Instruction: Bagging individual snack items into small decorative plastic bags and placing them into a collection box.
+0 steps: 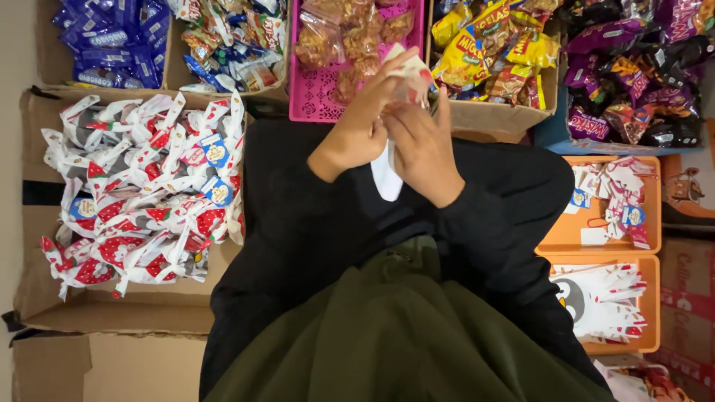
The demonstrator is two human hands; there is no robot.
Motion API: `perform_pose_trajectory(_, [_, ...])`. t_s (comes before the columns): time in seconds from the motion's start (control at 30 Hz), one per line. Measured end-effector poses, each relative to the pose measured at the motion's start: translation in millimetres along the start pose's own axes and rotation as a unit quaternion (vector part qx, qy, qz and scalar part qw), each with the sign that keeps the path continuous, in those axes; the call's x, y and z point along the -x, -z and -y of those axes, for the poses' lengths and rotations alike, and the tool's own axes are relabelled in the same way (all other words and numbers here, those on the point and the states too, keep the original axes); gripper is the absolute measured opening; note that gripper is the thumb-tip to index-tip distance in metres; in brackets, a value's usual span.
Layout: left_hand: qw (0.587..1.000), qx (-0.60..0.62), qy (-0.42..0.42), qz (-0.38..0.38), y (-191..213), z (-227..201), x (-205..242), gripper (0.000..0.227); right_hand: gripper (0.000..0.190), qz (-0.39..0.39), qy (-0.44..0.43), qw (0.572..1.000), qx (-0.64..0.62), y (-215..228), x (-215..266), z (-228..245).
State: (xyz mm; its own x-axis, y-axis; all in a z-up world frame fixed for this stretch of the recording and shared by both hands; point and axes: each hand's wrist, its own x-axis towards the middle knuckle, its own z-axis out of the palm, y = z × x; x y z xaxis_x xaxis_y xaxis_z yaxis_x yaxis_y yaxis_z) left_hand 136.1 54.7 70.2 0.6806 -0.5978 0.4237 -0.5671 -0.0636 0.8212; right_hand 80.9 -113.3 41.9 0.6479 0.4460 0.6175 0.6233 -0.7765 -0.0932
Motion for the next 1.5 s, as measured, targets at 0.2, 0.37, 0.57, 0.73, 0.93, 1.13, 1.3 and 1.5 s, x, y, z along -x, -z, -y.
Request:
perform_pose_trajectory(0.2, [0.997,-0.054,0.045,-0.027,-8,25,0,0.033,0.034,-0.021,-0.033,0.993,-0.110,4,3,1])
perform_pose_trajectory(0.37, [0.994,-0.045,0.091,-0.044,-2,24,8,0.077,0.040,-0.088,-0.079,0.980,-0.158,14,7,0])
perform_pose_trajectory(0.57, [0.995,-0.017,0.079,-0.055,-5,24,10,0.070,0.018,-0.108,-0.186,0.953,-0.214,26,7,-8])
perform_pose_trajectory(0.73, [0.998,0.010,0.045,-0.048,-7,21,14,0.067,0.031,-0.089,-0.205,0.940,-0.257,27,0,-17])
perform_pose_trajectory(0.93, [0.998,0.008,0.055,-0.042,-12,26,24,0.072,0.050,-0.044,-0.187,0.939,-0.285,21,-13,-25])
perform_pose_trajectory(1.13, [0.999,0.009,0.036,-0.014,-20,56,36,0.079,0.037,-0.006,-0.121,0.963,-0.243,10,-31,-24])
perform_pose_trajectory(1.3, [0.994,-0.082,-0.027,-0.066,-27,89,43,0.058,0.062,-0.041,-0.198,0.949,-0.244,-17,-23,-19])
perform_pose_trajectory(1.5, [0.994,-0.086,0.016,-0.071,-28,104,49,0.062,0.019,-0.062,-0.250,0.939,-0.228,-52,-8,-38])
